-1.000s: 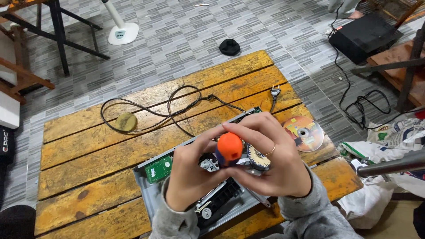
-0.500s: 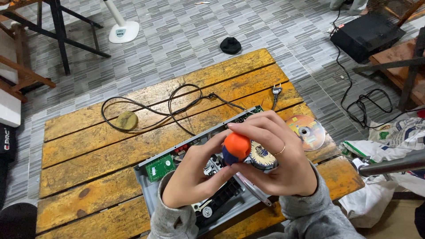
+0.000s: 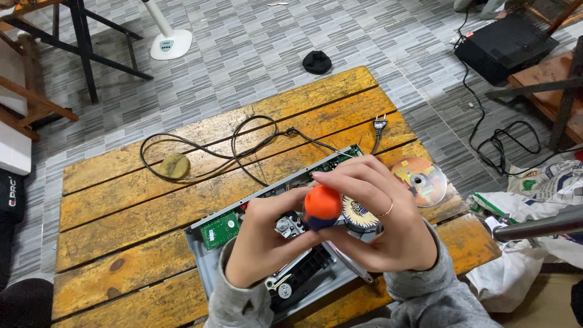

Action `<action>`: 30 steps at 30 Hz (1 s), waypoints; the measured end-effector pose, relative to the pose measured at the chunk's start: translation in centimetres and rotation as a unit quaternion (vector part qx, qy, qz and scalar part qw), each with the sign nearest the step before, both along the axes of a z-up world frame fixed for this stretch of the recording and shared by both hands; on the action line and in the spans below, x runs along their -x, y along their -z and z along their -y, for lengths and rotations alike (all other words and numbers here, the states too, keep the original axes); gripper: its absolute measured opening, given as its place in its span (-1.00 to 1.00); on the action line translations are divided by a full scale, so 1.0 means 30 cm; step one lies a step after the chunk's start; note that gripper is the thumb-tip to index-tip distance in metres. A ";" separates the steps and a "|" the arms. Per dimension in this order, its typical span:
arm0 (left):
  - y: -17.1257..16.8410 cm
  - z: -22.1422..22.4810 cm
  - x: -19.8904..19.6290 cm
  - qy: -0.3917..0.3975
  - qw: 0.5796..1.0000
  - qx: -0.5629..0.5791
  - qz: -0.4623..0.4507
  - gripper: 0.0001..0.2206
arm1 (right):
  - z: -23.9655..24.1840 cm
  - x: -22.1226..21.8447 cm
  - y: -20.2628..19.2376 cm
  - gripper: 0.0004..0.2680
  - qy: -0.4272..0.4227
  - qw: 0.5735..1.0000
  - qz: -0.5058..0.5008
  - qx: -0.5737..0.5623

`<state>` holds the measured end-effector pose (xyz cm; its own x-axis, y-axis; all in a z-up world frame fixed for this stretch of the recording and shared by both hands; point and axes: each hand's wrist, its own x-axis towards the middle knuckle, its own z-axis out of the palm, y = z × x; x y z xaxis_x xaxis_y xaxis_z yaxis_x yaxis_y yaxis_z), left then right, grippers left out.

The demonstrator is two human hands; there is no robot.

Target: Repairing the internal components of a DVD player using a screwdriver

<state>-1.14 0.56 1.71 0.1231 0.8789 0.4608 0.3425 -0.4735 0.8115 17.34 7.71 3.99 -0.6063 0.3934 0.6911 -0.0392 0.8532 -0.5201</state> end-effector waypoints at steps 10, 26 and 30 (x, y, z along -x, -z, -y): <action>0.014 -0.021 -0.040 -0.043 0.996 -0.071 -0.027 -0.72 | -0.004 0.018 0.037 -0.63 -0.010 1.000 -0.018 0.010; 0.212 -0.117 -0.068 0.048 0.991 0.049 0.115 -0.81 | -0.060 0.022 0.024 -0.72 -0.058 0.997 -0.031 -0.036; 0.213 -0.120 -0.062 0.053 0.991 0.049 0.113 -0.82 | -0.069 0.033 0.037 -0.72 -0.063 0.997 -0.036 -0.029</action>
